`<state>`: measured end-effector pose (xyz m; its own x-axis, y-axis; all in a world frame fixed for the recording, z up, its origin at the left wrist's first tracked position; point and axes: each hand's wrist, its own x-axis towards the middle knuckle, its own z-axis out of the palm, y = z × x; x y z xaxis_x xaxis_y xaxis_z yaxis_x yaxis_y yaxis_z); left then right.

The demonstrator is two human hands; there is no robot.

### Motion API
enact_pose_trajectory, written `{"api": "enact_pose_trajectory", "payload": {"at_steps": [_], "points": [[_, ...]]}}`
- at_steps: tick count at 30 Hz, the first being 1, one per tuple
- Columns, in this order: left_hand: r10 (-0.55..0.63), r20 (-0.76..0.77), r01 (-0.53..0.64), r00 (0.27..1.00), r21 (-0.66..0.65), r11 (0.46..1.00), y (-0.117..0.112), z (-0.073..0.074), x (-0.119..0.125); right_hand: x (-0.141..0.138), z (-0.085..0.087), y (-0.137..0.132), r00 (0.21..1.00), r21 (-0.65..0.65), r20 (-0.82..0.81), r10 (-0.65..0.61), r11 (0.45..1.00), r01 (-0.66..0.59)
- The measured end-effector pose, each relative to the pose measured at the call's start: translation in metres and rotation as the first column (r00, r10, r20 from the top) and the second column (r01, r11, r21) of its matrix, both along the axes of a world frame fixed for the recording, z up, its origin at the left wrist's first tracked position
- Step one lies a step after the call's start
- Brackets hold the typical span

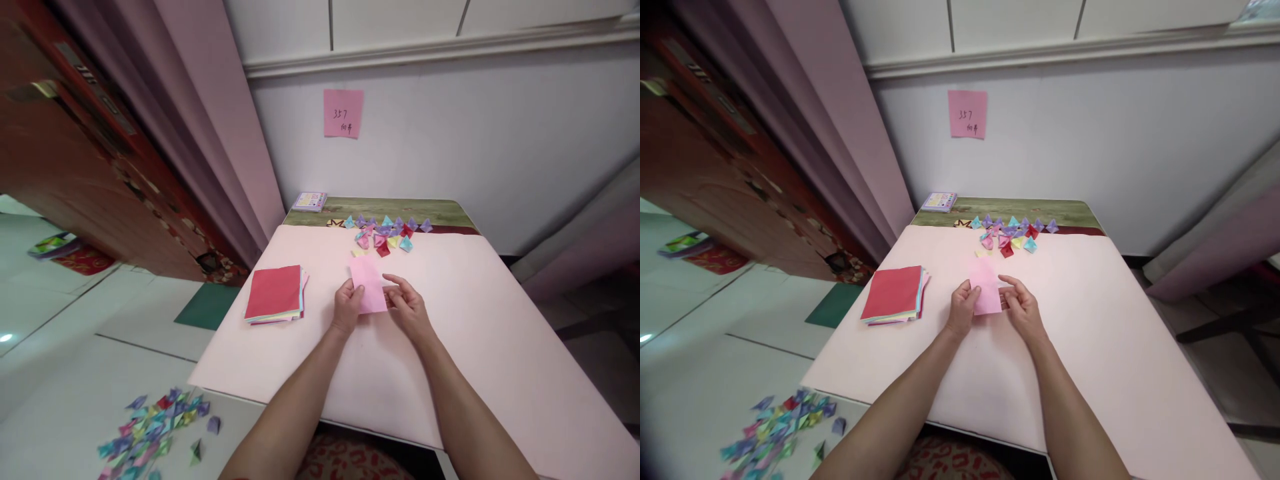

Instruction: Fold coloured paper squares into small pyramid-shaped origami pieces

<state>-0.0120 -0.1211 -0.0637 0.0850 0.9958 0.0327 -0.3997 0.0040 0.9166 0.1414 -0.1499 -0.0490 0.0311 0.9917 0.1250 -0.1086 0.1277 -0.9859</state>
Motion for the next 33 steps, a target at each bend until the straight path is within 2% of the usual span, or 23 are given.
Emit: {"api": "enact_pose_trajectory", "payload": {"at_steps": [4, 6, 7, 9, 12, 15, 18, 20, 25, 33], "points": [[-0.06, -0.078, 0.063, 0.995, 0.039, 0.997, -0.002, 0.003, -0.004, 0.002, -0.011, 0.001, 0.988, 0.042, 0.12, 0.099, 0.994, -0.105], [-0.043, -0.091, 0.048, 0.995, 0.06, 0.997, -0.003, 0.005, -0.005, 0.003, -0.016, 0.003, 0.983, 0.05, 0.16, 0.093, 0.993, -0.102], [-0.018, -0.082, 0.023, 0.996, 0.065, 0.998, -0.003, 0.006, -0.005, 0.004, -0.017, 0.005, 0.984, 0.072, 0.173, 0.046, 0.996, -0.059], [0.02, -0.034, -0.019, 0.999, 0.047, 0.999, -0.003, 0.007, -0.005, 0.006, -0.018, 0.007, 0.973, 0.144, 0.194, -0.125, 0.985, 0.098], [-0.021, 0.019, 0.02, 1.0, 0.025, 0.999, -0.003, 0.008, -0.003, 0.009, -0.015, 0.008, 0.893, 0.272, 0.219, -0.393, 0.904, 0.331], [-0.085, -0.045, 0.09, 0.995, 0.124, 0.988, -0.005, 0.009, 0.0, 0.009, -0.011, 0.006, 0.842, 0.357, 0.252, -0.477, 0.855, 0.377], [-0.05, -0.168, 0.09, 0.985, 0.238, 0.967, -0.006, 0.009, 0.002, 0.006, -0.008, 0.004, 0.843, 0.389, 0.276, -0.462, 0.855, 0.341], [-0.014, -0.2, 0.068, 0.98, 0.264, 0.962, -0.006, 0.009, 0.003, 0.005, -0.007, 0.004, 0.859, 0.393, 0.28, -0.429, 0.867, 0.305], [-0.024, -0.162, 0.058, 0.987, 0.21, 0.976, -0.004, 0.006, 0.003, 0.005, -0.012, 0.005, 0.916, 0.317, 0.268, -0.3, 0.925, 0.21], [0.024, -0.037, -0.021, 0.999, 0.084, 0.996, -0.001, 0.004, 0.001, 0.0, -0.005, 0.003, 0.963, 0.098, 0.067, -0.26, 0.963, 0.253]]}}
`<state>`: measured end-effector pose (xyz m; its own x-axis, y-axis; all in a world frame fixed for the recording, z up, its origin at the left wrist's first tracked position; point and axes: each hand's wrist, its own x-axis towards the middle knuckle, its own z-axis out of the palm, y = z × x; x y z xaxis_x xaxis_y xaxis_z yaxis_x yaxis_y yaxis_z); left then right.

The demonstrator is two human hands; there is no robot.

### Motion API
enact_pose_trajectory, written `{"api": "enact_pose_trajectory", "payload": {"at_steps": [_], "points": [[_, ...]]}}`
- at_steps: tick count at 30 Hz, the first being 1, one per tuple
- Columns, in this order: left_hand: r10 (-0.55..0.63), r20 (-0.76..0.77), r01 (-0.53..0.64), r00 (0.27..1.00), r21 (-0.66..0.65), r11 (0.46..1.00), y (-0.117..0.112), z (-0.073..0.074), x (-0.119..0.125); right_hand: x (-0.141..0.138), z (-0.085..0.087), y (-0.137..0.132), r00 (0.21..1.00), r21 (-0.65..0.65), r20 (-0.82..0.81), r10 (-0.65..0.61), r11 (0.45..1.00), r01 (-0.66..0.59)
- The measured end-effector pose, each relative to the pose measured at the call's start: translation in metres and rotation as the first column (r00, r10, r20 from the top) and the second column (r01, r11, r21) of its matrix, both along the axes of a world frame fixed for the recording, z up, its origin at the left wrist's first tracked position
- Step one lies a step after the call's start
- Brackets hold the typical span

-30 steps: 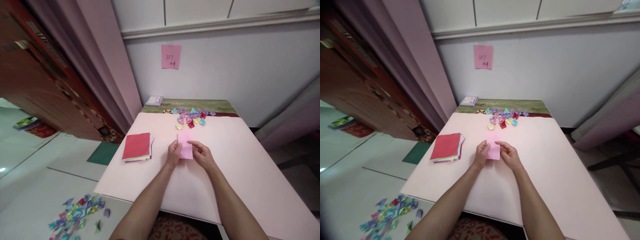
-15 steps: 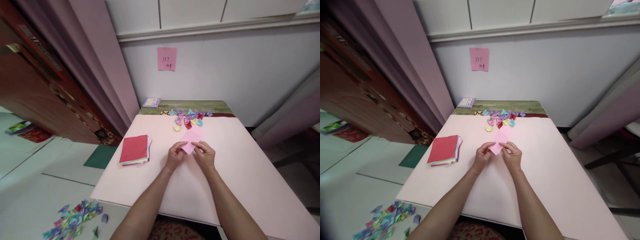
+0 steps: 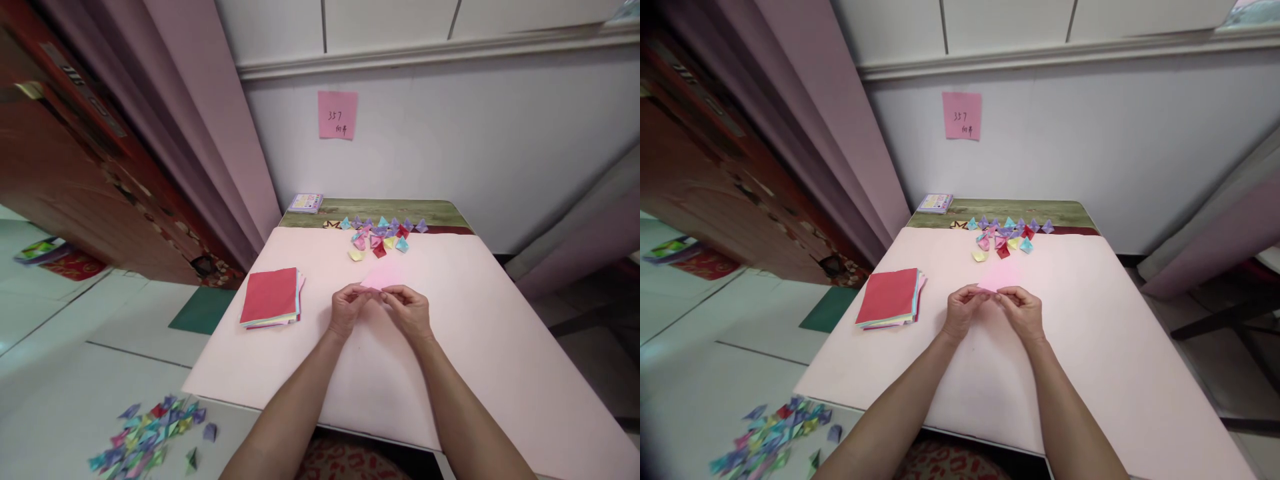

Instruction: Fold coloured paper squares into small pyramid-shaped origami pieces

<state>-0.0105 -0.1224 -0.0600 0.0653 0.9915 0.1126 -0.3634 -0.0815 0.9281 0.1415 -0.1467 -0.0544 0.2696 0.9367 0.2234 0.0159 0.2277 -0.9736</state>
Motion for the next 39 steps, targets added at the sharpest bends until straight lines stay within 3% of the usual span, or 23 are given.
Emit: {"api": "enact_pose_trajectory", "payload": {"at_steps": [6, 11, 19, 23, 28, 33, 39], "points": [[0.05, 0.061, -0.042, 0.997, -0.123, 0.992, 0.001, 0.0, 0.0, -0.013, 0.001, 0.001, 0.983, -0.062, -0.168, -0.071, 0.996, 0.061], [0.031, 0.109, -0.013, 0.994, -0.157, 0.988, 0.001, 0.005, -0.001, -0.026, 0.005, 0.0, 0.965, -0.015, -0.231, -0.122, 0.992, 0.121], [0.023, 0.18, 0.007, 0.983, -0.164, 0.986, -0.003, 0.006, -0.002, -0.038, 0.002, -0.005, 0.99, 0.042, -0.075, -0.116, 0.992, 0.12], [0.004, 0.106, 0.011, 0.994, -0.146, 0.989, -0.004, 0.01, -0.003, -0.029, -0.001, -0.005, 0.998, 0.045, 0.037, -0.054, 0.998, 0.052], [-0.04, -0.051, 0.034, 0.998, -0.106, 0.994, -0.006, 0.011, -0.002, -0.02, -0.006, -0.002, 1.0, -0.017, 0.03, 0.01, 1.0, -0.009], [-0.065, -0.09, 0.06, 0.994, -0.055, 0.997, -0.005, 0.007, -0.002, -0.027, -0.005, -0.003, 0.994, -0.087, -0.054, 0.09, 0.992, -0.095], [-0.072, -0.015, 0.07, 0.997, -0.11, 0.991, -0.004, 0.007, -0.006, -0.021, -0.002, 0.002, 0.955, -0.15, -0.295, 0.021, 0.986, -0.068]]}}
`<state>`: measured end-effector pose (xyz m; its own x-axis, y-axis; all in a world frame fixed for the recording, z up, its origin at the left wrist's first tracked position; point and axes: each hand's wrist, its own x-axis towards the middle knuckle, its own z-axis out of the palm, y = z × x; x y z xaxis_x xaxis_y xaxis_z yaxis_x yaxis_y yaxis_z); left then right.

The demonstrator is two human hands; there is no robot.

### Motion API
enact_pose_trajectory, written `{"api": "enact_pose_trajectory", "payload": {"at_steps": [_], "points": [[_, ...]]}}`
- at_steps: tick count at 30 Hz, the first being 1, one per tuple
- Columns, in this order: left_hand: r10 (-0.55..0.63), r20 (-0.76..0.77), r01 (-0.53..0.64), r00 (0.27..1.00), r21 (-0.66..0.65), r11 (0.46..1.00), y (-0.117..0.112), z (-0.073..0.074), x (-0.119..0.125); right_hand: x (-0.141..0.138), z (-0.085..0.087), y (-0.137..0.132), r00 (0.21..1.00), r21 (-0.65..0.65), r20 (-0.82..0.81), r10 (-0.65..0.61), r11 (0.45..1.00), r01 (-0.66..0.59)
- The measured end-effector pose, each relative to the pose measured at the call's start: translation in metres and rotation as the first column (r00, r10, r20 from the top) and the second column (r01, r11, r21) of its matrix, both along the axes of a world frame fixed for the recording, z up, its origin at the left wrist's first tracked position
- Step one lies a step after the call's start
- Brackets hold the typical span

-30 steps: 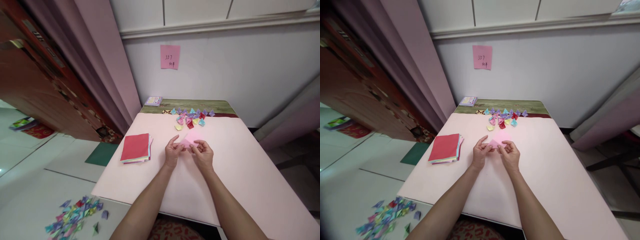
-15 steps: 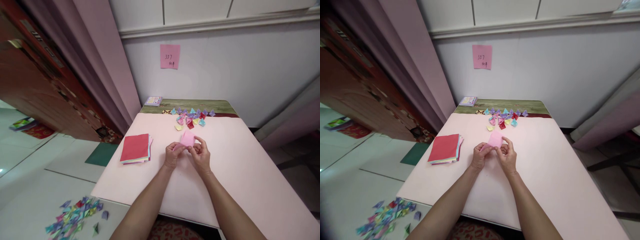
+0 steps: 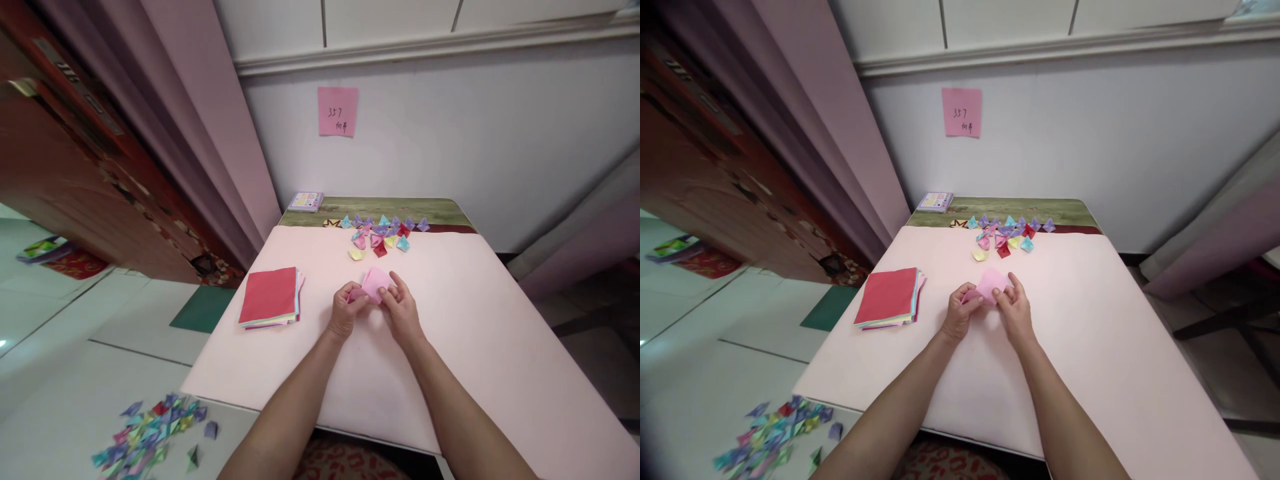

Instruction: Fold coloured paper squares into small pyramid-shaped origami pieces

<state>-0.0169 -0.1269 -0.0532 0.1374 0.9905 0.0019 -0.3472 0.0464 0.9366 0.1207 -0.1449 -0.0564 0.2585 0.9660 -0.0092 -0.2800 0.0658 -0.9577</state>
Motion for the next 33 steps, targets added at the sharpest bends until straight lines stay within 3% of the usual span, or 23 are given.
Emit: {"api": "enact_pose_trajectory", "payload": {"at_steps": [5, 8, 13, 19, 27, 33], "points": [[-0.048, 0.057, 0.051, 0.997, -0.051, 0.997, 0.001, 0.002, -0.001, 0.015, 0.003, 0.006, 0.992, -0.044, -0.126, -0.014, 0.999, 0.008], [0.019, 0.167, -0.003, 0.986, -0.1, 0.995, 0.004, 0.002, 0.0, 0.018, 0.004, 0.006, 0.986, -0.025, -0.166, 0.019, 0.999, -0.024], [0.106, 0.363, -0.052, 0.926, -0.154, 0.987, 0.009, 0.002, 0.0, 0.015, 0.005, 0.002, 0.959, -0.016, -0.22, 0.18, 0.982, -0.188], [0.028, 0.296, 0.01, 0.955, -0.127, 0.992, 0.007, 0.001, 0.002, 0.013, 0.007, -0.001, 0.939, 0.001, -0.155, 0.308, 0.95, -0.311], [0.12, 0.278, -0.076, 0.953, -0.165, 0.983, 0.011, -0.003, 0.004, 0.018, 0.006, -0.001, 0.906, 0.002, -0.063, 0.419, 0.908, -0.419], [0.09, 0.21, -0.059, 0.974, -0.148, 0.987, 0.011, -0.007, 0.004, 0.02, 0.0, 0.0, 0.913, -0.016, 0.016, 0.407, 0.913, -0.407]]}}
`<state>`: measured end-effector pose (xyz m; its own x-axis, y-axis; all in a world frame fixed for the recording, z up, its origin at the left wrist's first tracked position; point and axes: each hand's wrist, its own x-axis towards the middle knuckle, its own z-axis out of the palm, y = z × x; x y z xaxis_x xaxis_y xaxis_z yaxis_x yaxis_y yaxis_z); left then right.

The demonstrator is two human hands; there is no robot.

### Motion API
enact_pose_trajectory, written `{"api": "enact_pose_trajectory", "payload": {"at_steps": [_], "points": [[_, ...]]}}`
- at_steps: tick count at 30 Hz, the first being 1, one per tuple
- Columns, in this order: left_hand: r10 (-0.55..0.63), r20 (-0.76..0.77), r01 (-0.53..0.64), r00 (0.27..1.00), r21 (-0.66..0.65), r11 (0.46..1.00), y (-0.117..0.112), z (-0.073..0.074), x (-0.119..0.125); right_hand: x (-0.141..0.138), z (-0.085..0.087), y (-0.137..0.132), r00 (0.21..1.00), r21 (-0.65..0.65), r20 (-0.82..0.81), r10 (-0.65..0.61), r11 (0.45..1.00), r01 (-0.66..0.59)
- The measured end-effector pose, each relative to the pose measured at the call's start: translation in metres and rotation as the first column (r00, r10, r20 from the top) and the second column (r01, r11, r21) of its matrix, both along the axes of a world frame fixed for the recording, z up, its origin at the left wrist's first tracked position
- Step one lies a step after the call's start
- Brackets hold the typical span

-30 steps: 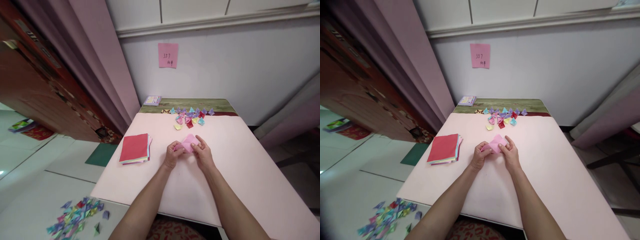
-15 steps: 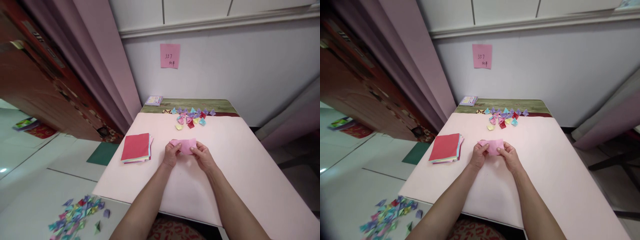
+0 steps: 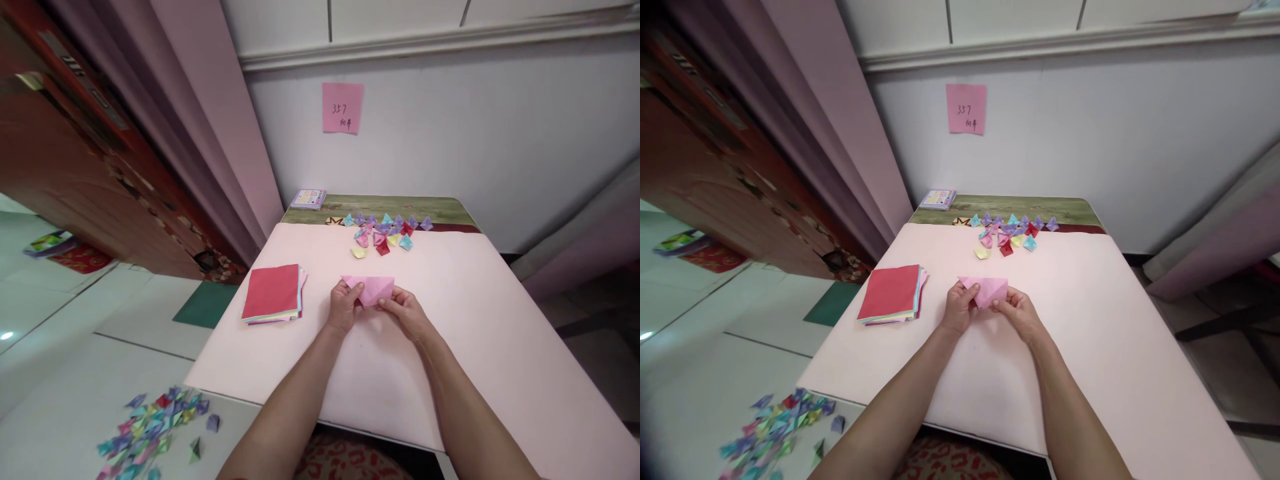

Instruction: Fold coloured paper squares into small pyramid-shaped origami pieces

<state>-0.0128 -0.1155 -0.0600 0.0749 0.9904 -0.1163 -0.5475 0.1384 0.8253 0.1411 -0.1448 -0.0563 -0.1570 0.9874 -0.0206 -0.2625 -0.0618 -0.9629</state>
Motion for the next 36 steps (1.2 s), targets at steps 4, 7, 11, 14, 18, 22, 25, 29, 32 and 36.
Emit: {"api": "enact_pose_trajectory", "payload": {"at_steps": [4, 7, 11, 14, 18, 22, 25, 29, 32, 36], "points": [[-0.027, -0.025, 0.027, 0.999, -0.006, 1.0, -0.001, 0.001, 0.002, -0.003, 0.002, 0.0, 0.999, 0.038, 0.01, -0.042, 0.998, 0.042], [-0.029, -0.047, 0.029, 0.998, -0.008, 1.0, -0.001, 0.002, 0.003, -0.007, 0.004, 0.0, 0.997, 0.081, 0.022, -0.081, 0.994, 0.079], [-0.033, -0.087, 0.032, 0.996, -0.006, 0.999, -0.002, 0.001, 0.003, -0.007, 0.002, 0.003, 0.973, 0.114, 0.085, -0.214, 0.972, 0.203], [-0.005, -0.135, 0.014, 0.991, 0.063, 0.998, -0.002, 0.001, 0.002, -0.004, -0.002, 0.004, 0.929, 0.104, 0.158, -0.335, 0.941, 0.322], [0.015, -0.127, -0.002, 0.992, 0.102, 0.995, -0.003, 0.0, 0.003, -0.005, -0.004, 0.004, 0.938, 0.071, 0.048, -0.344, 0.938, 0.341], [-0.058, -0.106, 0.065, 0.993, 0.064, 0.996, -0.005, 0.002, 0.003, -0.01, 0.0, 0.003, 0.956, 0.011, -0.036, -0.291, 0.957, 0.291], [-0.075, -0.142, 0.084, 0.987, 0.059, 0.995, -0.007, 0.004, 0.003, -0.012, 0.004, 0.002, 0.948, 0.023, -0.044, -0.317, 0.948, 0.318], [-0.081, -0.217, 0.102, 0.973, 0.083, 0.991, -0.008, 0.005, 0.003, -0.011, 0.004, 0.001, 0.933, 0.071, 0.005, -0.359, 0.931, 0.358], [-0.041, -0.257, 0.07, 0.966, 0.104, 0.992, -0.007, 0.003, 0.003, -0.008, 0.004, 0.0, 0.941, 0.08, 0.042, -0.337, 0.94, 0.333], [0.039, -0.211, -0.015, 0.977, 0.116, 0.993, -0.006, 0.001, 0.004, -0.008, 0.005, -0.001, 0.969, 0.077, 0.006, -0.248, 0.966, 0.246]]}}
